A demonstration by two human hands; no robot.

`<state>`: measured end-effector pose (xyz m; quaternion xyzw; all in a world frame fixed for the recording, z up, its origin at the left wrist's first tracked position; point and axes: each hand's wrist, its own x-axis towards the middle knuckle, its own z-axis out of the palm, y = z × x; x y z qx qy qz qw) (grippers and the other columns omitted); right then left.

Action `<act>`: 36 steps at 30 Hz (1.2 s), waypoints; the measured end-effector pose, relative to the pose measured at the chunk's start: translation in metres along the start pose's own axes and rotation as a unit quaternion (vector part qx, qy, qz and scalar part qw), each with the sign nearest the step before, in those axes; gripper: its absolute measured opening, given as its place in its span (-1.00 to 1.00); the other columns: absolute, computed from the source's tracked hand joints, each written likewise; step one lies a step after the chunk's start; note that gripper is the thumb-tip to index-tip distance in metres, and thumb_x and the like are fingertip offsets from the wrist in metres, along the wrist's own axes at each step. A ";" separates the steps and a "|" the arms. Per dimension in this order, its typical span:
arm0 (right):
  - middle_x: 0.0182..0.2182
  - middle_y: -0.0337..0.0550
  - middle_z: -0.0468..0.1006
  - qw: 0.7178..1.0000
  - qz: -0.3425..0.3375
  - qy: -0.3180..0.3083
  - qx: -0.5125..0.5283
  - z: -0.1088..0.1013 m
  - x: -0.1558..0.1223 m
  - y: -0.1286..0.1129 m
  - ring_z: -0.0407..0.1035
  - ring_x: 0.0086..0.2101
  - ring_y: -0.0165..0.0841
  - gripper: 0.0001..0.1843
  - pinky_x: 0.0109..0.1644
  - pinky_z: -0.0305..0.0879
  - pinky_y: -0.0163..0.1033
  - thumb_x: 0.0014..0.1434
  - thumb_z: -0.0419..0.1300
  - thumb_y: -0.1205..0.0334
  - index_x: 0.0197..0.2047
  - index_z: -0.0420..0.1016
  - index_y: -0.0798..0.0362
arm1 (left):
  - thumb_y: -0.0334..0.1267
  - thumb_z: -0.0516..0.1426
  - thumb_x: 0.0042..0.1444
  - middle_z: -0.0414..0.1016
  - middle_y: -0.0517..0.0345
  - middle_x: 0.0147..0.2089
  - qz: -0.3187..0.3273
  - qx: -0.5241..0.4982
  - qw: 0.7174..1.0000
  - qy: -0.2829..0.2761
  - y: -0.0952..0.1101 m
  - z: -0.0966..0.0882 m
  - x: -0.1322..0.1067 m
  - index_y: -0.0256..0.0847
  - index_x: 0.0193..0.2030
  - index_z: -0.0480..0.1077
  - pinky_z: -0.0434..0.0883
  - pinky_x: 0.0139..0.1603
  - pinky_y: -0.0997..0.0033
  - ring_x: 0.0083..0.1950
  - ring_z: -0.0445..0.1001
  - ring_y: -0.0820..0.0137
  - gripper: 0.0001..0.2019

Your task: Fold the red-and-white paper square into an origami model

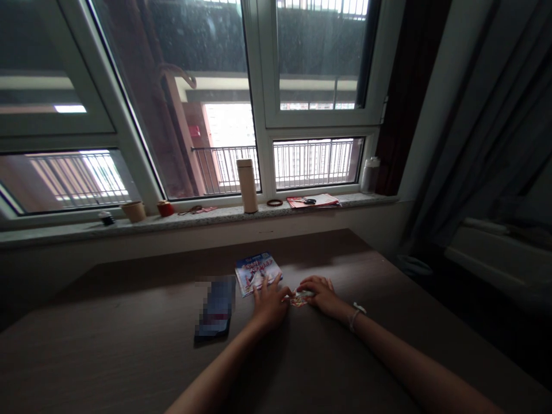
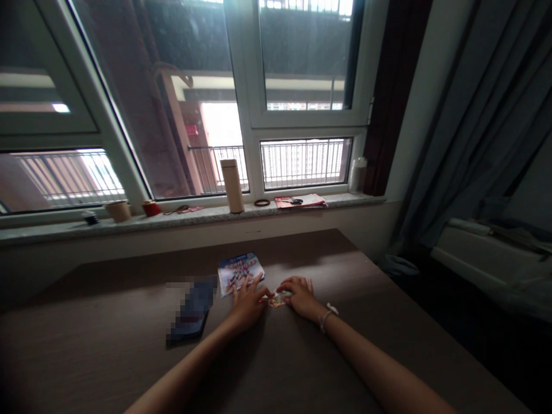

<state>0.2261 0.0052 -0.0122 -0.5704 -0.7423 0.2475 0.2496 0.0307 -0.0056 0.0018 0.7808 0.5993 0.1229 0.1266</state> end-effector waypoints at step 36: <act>0.00 -0.24 0.48 0.999 -0.027 0.004 -0.046 -0.003 0.005 0.003 0.20 0.10 -0.22 -0.67 0.25 -0.07 -0.07 0.07 0.19 0.36 -0.09 0.53 -0.14 | -0.19 0.20 0.15 -0.02 0.26 0.49 0.005 -0.045 0.998 -0.045 0.001 -0.018 0.007 0.09 -0.09 0.52 -0.43 0.23 -0.58 0.49 -0.28 -0.20 -0.81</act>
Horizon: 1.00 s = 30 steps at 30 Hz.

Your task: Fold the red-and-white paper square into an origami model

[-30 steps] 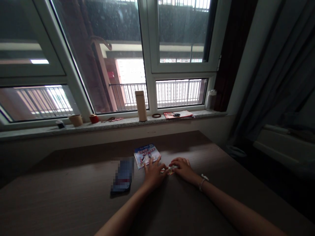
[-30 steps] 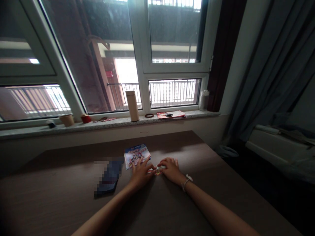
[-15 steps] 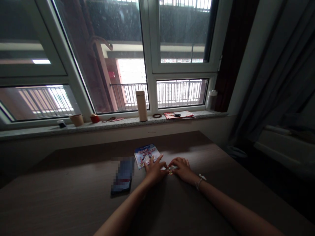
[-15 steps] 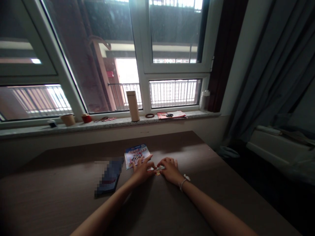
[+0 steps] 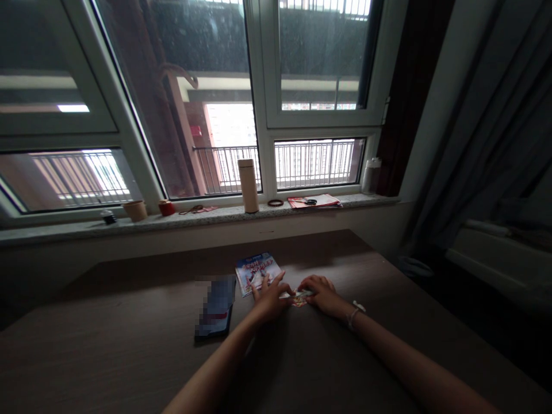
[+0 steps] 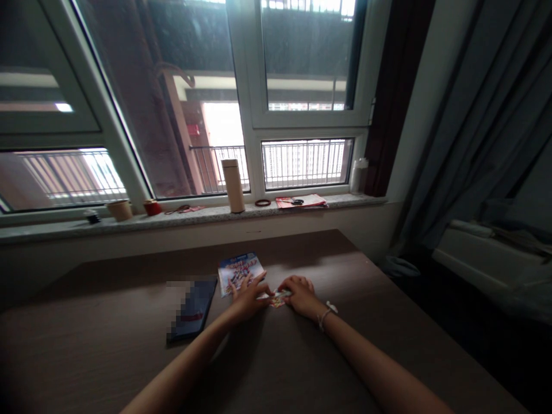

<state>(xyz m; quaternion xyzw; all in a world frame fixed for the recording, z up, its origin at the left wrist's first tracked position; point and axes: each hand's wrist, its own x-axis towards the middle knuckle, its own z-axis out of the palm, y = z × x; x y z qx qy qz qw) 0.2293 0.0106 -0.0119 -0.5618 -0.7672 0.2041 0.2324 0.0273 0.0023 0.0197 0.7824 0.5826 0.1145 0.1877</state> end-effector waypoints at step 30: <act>-0.08 -0.12 0.52 0.990 -0.093 0.078 0.075 0.006 -0.008 0.013 0.31 0.01 -0.19 -0.72 0.19 0.10 -0.03 0.25 0.16 0.05 -0.05 0.57 -0.08 | -0.29 0.24 0.08 0.32 0.14 0.31 0.042 -0.019 0.984 0.173 -0.009 0.025 -0.007 0.00 -0.13 0.54 -0.32 0.36 -0.41 0.41 0.05 0.00 -0.80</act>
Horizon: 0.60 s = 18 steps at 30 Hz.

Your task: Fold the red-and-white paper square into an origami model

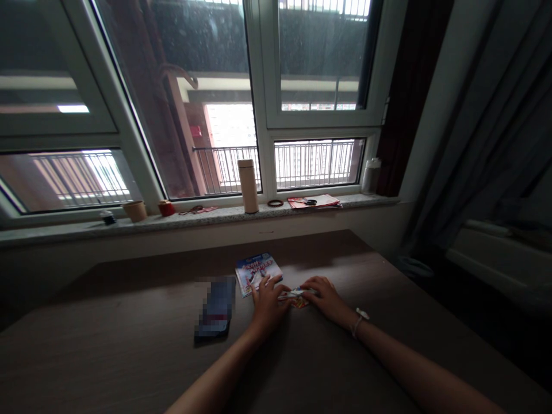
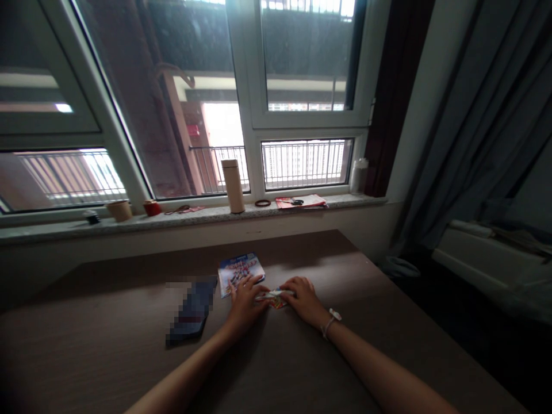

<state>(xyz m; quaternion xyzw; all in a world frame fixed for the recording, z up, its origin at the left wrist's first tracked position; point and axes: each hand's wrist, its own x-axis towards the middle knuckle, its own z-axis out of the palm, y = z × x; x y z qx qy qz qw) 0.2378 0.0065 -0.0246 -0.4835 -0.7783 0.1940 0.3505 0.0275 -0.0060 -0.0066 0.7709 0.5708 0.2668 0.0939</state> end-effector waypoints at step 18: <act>-0.18 -0.14 0.55 0.994 -0.027 0.099 0.039 -0.007 0.001 -0.010 0.24 0.11 -0.18 -0.90 0.23 0.16 -0.04 0.18 0.15 0.27 -0.26 0.50 -0.05 | -0.24 0.26 0.09 0.27 0.11 0.32 0.013 -0.007 0.999 0.032 0.000 -0.003 -0.001 0.10 0.02 0.52 -0.06 0.38 -0.20 0.36 0.13 0.05 -0.67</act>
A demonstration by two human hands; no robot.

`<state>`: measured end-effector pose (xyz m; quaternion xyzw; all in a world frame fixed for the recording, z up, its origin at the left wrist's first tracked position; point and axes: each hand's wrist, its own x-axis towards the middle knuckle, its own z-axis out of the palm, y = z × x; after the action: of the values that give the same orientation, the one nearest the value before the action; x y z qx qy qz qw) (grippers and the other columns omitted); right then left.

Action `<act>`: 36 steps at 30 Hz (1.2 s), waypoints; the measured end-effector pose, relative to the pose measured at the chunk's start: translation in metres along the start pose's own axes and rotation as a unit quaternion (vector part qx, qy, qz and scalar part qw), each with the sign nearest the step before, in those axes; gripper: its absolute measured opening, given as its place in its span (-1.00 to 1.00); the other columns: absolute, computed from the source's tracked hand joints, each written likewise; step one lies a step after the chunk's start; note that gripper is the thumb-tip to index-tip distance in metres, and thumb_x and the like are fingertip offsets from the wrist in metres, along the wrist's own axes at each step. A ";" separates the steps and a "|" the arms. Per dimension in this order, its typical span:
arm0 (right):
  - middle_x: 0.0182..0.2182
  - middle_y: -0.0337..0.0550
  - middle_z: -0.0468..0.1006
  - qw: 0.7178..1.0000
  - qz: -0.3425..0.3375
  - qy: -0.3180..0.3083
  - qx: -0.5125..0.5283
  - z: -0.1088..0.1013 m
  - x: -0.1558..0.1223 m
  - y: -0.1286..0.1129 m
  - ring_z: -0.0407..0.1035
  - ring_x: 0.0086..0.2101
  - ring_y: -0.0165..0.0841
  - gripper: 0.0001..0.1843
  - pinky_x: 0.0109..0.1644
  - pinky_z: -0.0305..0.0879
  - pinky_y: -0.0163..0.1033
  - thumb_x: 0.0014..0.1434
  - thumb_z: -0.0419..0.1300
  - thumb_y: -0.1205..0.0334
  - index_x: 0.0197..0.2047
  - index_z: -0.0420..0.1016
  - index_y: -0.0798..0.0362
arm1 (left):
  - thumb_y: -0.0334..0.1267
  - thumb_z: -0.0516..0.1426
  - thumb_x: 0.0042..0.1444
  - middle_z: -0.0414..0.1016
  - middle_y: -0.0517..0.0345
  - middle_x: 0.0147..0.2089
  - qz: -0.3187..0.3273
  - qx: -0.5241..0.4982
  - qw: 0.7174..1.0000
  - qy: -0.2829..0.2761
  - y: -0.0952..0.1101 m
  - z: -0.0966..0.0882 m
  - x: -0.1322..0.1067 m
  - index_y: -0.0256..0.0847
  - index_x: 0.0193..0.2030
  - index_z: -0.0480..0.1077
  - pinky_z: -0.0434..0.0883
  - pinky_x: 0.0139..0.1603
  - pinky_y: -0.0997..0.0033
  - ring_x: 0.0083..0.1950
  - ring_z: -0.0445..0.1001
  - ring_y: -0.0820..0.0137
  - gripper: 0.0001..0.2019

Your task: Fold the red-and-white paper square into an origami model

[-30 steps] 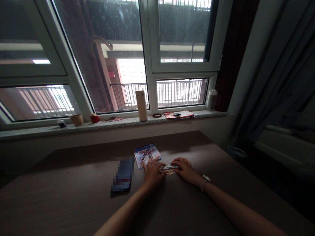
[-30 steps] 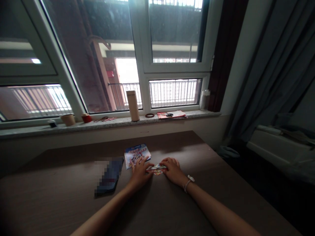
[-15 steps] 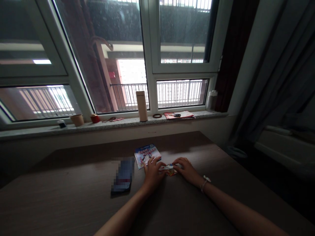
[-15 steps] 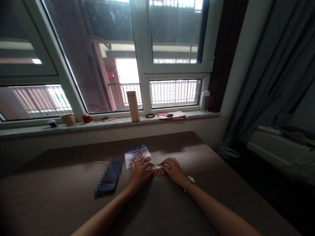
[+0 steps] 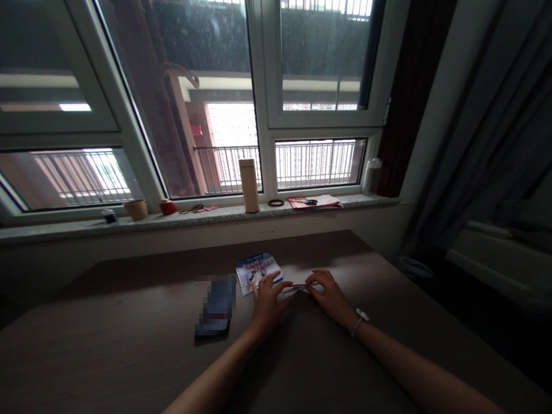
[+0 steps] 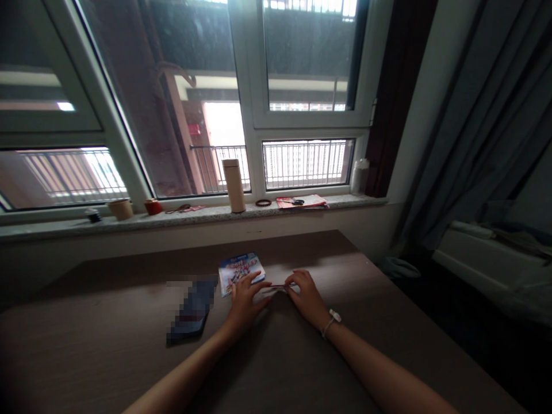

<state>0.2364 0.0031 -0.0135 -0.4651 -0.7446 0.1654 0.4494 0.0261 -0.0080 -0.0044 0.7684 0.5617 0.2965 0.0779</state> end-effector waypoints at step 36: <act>-0.17 -0.23 0.60 0.990 -0.055 -0.116 -0.055 -0.002 -0.001 0.003 0.23 0.16 -0.19 -0.91 0.30 0.05 0.04 0.10 0.29 0.24 -0.28 0.62 -0.12 | -0.18 0.26 0.11 0.30 0.14 0.32 -0.004 0.033 0.997 -0.068 0.004 0.002 0.000 0.09 -0.18 0.60 -0.17 0.33 -0.40 0.38 0.06 -0.01 -0.87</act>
<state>0.2402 0.0033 -0.0150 -0.4248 -0.8242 0.1522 0.3420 0.0304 -0.0090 -0.0044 0.7864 0.5679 0.2248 0.0918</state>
